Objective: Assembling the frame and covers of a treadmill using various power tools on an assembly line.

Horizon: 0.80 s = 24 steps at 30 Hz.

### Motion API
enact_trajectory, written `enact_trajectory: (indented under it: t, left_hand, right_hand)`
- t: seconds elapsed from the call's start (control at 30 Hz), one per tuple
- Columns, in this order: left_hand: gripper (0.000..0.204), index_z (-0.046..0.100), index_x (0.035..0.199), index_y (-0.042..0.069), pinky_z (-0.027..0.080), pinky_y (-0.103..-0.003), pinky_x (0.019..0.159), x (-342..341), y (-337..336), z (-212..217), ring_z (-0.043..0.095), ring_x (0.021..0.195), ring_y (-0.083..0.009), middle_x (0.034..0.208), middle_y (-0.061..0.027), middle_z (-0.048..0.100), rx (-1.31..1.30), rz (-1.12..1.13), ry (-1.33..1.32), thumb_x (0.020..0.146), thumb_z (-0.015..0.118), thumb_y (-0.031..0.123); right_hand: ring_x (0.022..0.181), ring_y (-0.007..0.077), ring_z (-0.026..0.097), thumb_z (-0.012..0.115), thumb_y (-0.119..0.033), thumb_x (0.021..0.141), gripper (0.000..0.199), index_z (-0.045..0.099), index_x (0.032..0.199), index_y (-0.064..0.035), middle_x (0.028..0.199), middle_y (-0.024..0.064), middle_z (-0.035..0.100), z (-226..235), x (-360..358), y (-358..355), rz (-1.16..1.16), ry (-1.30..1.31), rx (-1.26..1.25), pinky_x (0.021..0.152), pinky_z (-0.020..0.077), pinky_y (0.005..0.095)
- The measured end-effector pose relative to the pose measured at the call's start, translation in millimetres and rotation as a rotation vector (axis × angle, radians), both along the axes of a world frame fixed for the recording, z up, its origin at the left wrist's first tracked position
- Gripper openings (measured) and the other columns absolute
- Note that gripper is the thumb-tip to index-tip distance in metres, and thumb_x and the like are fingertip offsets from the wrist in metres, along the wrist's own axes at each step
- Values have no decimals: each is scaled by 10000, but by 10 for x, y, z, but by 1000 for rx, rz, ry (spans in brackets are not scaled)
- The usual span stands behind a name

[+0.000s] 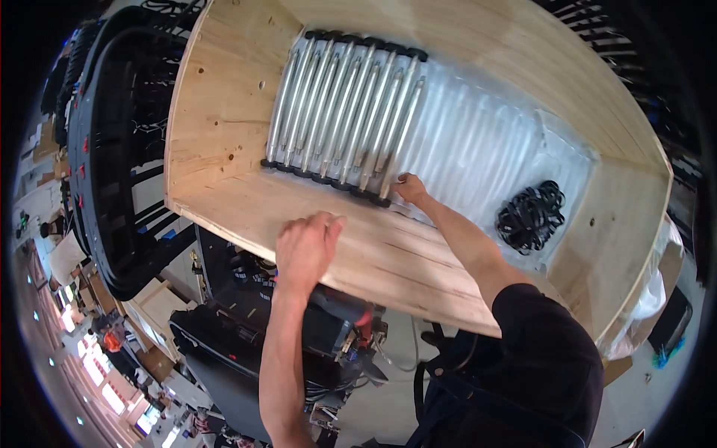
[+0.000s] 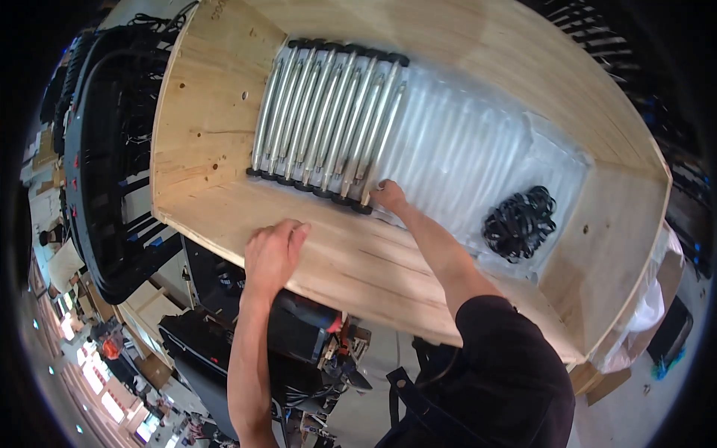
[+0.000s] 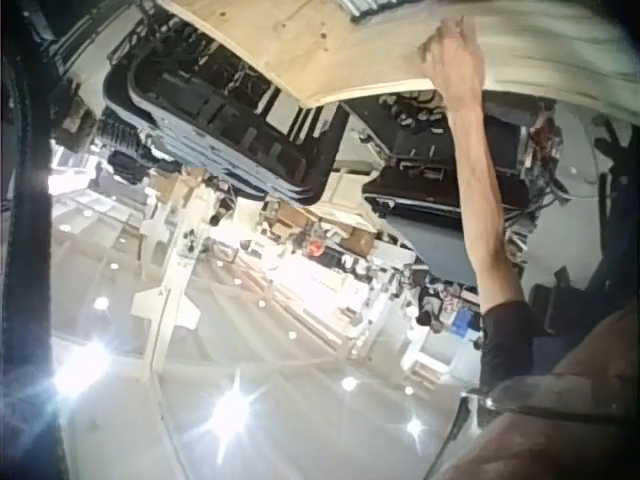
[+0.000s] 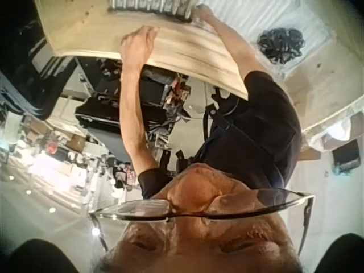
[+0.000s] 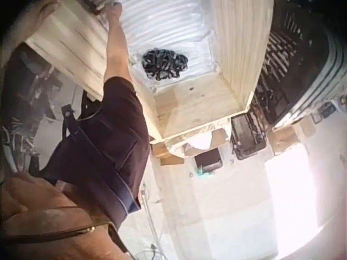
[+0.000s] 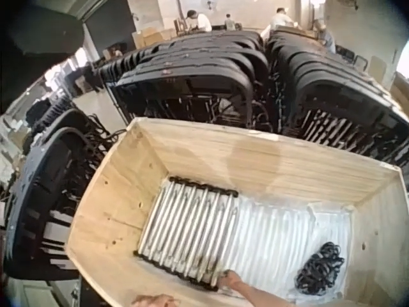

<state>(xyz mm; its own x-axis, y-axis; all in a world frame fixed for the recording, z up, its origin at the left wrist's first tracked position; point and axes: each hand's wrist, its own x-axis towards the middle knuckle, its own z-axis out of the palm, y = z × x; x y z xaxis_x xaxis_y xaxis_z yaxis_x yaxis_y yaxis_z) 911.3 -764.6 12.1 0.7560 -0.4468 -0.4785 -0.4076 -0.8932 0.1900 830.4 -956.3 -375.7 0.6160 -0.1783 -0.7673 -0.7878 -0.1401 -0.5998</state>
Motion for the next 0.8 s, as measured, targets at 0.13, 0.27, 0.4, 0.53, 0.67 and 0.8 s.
enact_trajectory:
  t: [0.13, 0.27, 0.4, 0.53, 0.67, 0.8]
  left_hand:
    - [302, 676, 1118, 69, 549, -477, 823, 139, -205, 26, 688, 940, -364, 1011, -144, 713, -71, 124, 17, 981, 630, 334]
    - [325, 655, 1120, 67, 550, -476, 835, 189, -239, 32, 676, 991, -345, 1010, -135, 700, -88, 145, 79, 980, 622, 358]
    - [371, 635, 1123, 55, 541, -484, 877, 151, -78, 85, 662, 1038, -353, 1084, -148, 683, -98, 197, 73, 957, 635, 387]
    - [397, 622, 1174, 44, 526, -474, 925, 7, 20, 90, 650, 1075, -362, 1116, -173, 667, -335, 209, -97, 925, 667, 349]
    - [538, 546, 1377, 99, 470, -491, 1053, -474, 25, 263, 565, 1253, -365, 1356, -221, 555, -450, 91, -463, 850, 652, 118]
    - [695, 479, 1445, 138, 366, -546, 1139, -1297, -286, 1191, 520, 1307, -346, 1336, -195, 561, -755, -350, -768, 805, 731, 235]
  right_hand:
    - [728, 249, 711, 854, -418, 667, 528, 753, 951, 16, 862, 178, 739, -451, 271, 17, -8, 109, -213, 678, 580, 398]
    - [638, 233, 670, 786, -288, 802, 343, 702, 943, 14, 806, 114, 706, -268, 245, -328, -144, 147, 55, 572, 551, 371]
    - [760, 185, 680, 696, -180, 875, 236, 641, 1008, 7, 830, 97, 687, 835, -54, -385, -360, -83, 561, 661, 557, 327]
    - [811, 240, 692, 643, -130, 927, 223, 641, 1123, -24, 862, 77, 672, 2200, -124, -1084, -432, -62, 673, 802, 594, 400]
    - [760, 240, 682, 682, -136, 842, 614, 463, 1384, 54, 827, 109, 648, 4062, -711, -1033, -65, -66, 538, 768, 593, 419]
    - [708, 216, 683, 720, -182, 795, 791, 393, 1456, 102, 788, 122, 662, 5595, -1371, -1071, 462, -170, 418, 684, 550, 330]
